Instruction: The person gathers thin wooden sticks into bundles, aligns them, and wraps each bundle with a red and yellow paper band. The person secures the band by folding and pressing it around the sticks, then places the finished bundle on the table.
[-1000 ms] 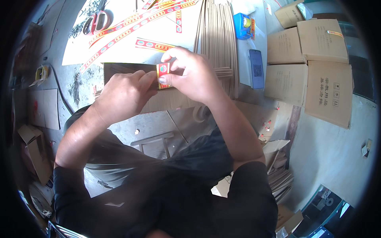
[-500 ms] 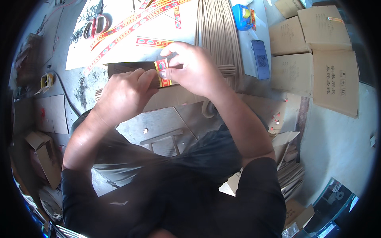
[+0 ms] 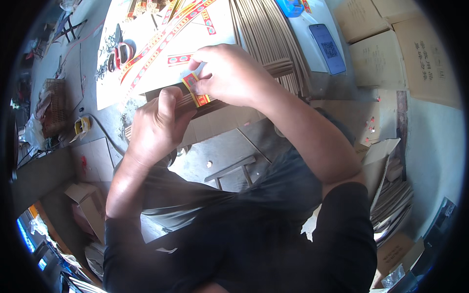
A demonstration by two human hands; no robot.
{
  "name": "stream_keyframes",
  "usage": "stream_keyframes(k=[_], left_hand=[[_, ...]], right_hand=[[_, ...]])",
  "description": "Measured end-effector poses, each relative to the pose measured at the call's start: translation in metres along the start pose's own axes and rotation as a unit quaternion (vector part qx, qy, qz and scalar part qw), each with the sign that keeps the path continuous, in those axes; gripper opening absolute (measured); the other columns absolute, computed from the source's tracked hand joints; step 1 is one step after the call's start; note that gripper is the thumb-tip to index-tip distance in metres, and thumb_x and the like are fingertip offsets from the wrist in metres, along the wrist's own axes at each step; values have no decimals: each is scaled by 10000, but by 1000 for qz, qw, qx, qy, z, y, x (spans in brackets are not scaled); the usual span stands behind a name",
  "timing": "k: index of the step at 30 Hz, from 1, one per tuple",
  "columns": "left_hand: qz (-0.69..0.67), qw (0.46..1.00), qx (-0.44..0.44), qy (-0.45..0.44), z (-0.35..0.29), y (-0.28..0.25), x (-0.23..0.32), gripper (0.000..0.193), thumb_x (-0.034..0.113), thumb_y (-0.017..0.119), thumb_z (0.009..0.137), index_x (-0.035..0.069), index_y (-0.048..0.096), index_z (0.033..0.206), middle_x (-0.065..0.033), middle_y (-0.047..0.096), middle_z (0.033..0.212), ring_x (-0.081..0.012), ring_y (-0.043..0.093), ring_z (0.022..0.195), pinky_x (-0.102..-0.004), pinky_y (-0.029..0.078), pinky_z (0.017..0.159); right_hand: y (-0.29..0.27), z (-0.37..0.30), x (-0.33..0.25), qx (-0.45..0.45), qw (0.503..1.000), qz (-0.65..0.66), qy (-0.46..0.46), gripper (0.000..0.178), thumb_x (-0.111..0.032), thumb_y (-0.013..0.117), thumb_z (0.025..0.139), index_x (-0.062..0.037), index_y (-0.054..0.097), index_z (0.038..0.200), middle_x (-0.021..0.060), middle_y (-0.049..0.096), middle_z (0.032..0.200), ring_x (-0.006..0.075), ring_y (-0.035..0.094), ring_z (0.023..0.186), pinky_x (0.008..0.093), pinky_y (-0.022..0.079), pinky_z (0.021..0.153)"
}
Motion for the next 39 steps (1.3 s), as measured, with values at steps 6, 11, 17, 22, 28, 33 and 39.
stream_keyframes(k=[6,11,17,22,28,33,39], left_hand=[[35,999,27,24,1,-5,0,405,146,802,876,37,530,1155,-97,648,757,-306,677,609,-419,542,545],[52,998,13,31,-2,-3,-1,455,166,799,874,39,530,1219,-90,637,781,-286,676,634,-415,543,557],[58,998,-28,-10,-2,-3,0,558,97,820,839,69,518,1307,-143,706,949,-356,726,834,-456,568,700],[70,996,-28,-43,-2,3,5,559,59,805,813,65,533,1301,-143,704,977,-359,716,888,-476,554,772],[68,998,13,4,-4,5,3,564,58,798,809,82,544,1312,-119,692,975,-330,707,871,-457,553,757],[111,993,15,41,-4,6,4,570,49,782,816,144,603,1350,-73,647,937,-283,687,841,-428,551,746],[154,983,63,77,-5,13,2,586,108,693,850,241,658,1419,-28,561,879,-203,622,739,-389,520,672]], right_hand=[[0,2,-7,21,999,10,-28,309,-112,799,869,-24,679,1140,147,777,868,202,736,766,346,563,741],[-7,5,-17,-28,1000,5,5,333,-91,807,807,2,714,1113,171,776,924,258,759,829,365,579,781],[-6,11,-7,-55,998,10,3,343,-103,823,821,3,710,1127,163,766,865,224,736,800,350,563,756],[3,14,4,-53,998,28,22,361,-137,837,829,6,722,1140,180,770,964,257,752,890,349,579,813],[4,17,18,-36,995,94,4,420,-145,866,789,20,719,1146,195,762,986,254,750,908,346,578,819],[0,17,19,-33,995,83,42,467,-103,869,744,29,715,1165,183,756,968,242,736,879,336,564,798],[-1,18,21,-62,988,108,92,444,-12,806,815,53,653,1227,204,769,1022,207,749,924,331,596,812]])
Point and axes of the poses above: each hand's wrist, its own z-axis towards the middle knuckle, its own y-axis out of the palm, x = y × z, the point moved 2 cm from there along z, towards the middle knuckle
